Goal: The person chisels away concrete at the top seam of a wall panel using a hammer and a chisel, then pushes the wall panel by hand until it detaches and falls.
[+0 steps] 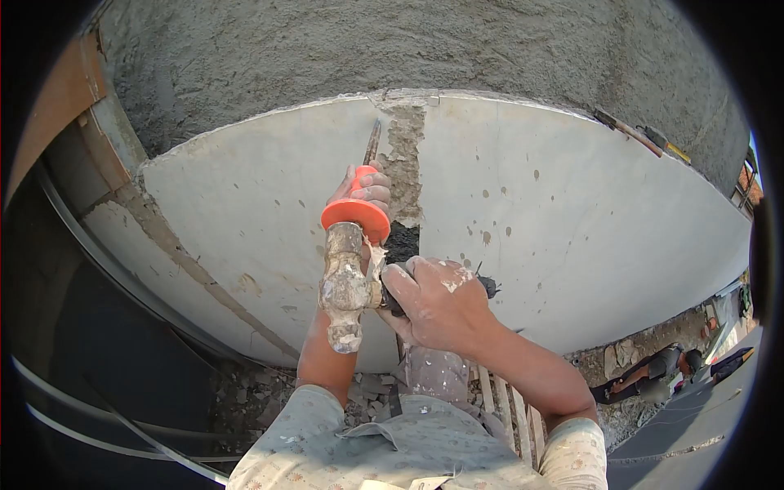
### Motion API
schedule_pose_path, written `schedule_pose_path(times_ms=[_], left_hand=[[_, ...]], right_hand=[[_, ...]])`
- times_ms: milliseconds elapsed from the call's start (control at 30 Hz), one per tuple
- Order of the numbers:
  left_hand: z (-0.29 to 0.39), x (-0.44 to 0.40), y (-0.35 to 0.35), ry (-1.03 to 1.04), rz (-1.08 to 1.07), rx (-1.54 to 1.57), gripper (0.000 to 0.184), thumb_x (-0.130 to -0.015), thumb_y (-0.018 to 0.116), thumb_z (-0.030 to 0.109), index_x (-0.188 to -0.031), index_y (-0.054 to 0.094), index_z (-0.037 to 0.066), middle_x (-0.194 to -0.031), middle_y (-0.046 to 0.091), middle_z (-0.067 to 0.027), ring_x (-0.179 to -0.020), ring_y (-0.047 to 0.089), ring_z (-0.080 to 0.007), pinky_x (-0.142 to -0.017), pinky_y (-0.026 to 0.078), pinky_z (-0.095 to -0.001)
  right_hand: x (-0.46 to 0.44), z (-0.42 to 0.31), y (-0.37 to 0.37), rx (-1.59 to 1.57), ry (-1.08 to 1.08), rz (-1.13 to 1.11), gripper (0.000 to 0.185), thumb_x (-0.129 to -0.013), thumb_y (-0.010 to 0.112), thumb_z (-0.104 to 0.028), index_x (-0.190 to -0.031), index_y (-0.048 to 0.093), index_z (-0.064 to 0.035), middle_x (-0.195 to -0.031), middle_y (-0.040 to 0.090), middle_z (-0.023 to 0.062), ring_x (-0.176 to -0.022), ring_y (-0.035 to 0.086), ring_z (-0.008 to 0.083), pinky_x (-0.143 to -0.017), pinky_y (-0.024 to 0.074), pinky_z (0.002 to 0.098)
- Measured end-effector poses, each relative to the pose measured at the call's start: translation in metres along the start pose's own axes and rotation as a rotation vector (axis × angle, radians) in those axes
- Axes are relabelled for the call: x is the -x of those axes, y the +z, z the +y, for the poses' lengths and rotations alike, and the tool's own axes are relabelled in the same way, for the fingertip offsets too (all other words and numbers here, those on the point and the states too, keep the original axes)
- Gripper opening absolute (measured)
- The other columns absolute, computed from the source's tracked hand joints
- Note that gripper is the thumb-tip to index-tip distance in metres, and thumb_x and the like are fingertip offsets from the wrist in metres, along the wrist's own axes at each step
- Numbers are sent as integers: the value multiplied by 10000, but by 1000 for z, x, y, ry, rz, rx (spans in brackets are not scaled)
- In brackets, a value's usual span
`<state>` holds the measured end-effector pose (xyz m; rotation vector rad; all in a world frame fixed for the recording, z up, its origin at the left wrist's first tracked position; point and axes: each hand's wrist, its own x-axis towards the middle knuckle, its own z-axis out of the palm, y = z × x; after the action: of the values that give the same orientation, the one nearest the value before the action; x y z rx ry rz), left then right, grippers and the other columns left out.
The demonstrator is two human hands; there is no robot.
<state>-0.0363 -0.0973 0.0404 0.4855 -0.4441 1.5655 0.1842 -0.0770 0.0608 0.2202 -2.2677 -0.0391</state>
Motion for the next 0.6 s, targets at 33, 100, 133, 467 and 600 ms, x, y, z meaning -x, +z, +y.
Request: schedule_pose_path(times_ms=[33, 100, 133, 467, 600], left_hand=[[1, 0, -2, -5, 13, -18, 337, -1037, 414, 290, -1176, 484, -9, -911, 504, -39, -768, 549, -120, -686, 514, -278], [1, -7, -1, 30, 3, -39, 333, -1039, 401, 274, -1179, 468, -21, -904, 502, -47, -749, 557, -125, -660, 511, -272], [-2, -6, 1, 69, 7, -37, 334, -1041, 389, 263, -1186, 454, -31, -896, 501, -54, -727, 565, -130, -632, 508, -268], [6, 5, 8, 90, 52, 97, 328, -1031, 398, 229, -1200, 428, -50, -877, 513, -51, -689, 578, -136, -590, 522, -283], [15, 0, 2, 12, -7, 57, 337, -1034, 409, 256, -1207, 439, -31, -895, 510, -45, -730, 574, -131, -642, 526, -278]], right_hand=[[-2, -4, 2, 0, 118, -52, 405, -655, 786, -263, -979, 604, -100, -700, 455, 38, -572, 526, 203, -490, 452, 317], [-3, -11, -2, -43, -15, 40, 470, -665, 785, -312, -1034, 587, -98, -733, 477, 59, -587, 541, 202, -485, 441, 302], [-7, -20, -12, -57, -83, 71, 457, -671, 784, -297, -1027, 587, -90, -738, 482, 64, -588, 543, 203, -483, 440, 299], [-14, -5, 4, 95, 128, -139, 375, -696, 782, -299, -957, 605, -96, -659, 455, 31, -544, 538, 197, -451, 432, 290], [-26, -24, -15, 113, 0, 48, 321, -696, 765, -275, -935, 610, -126, -653, 436, 11, -559, 537, 167, -468, 440, 301]])
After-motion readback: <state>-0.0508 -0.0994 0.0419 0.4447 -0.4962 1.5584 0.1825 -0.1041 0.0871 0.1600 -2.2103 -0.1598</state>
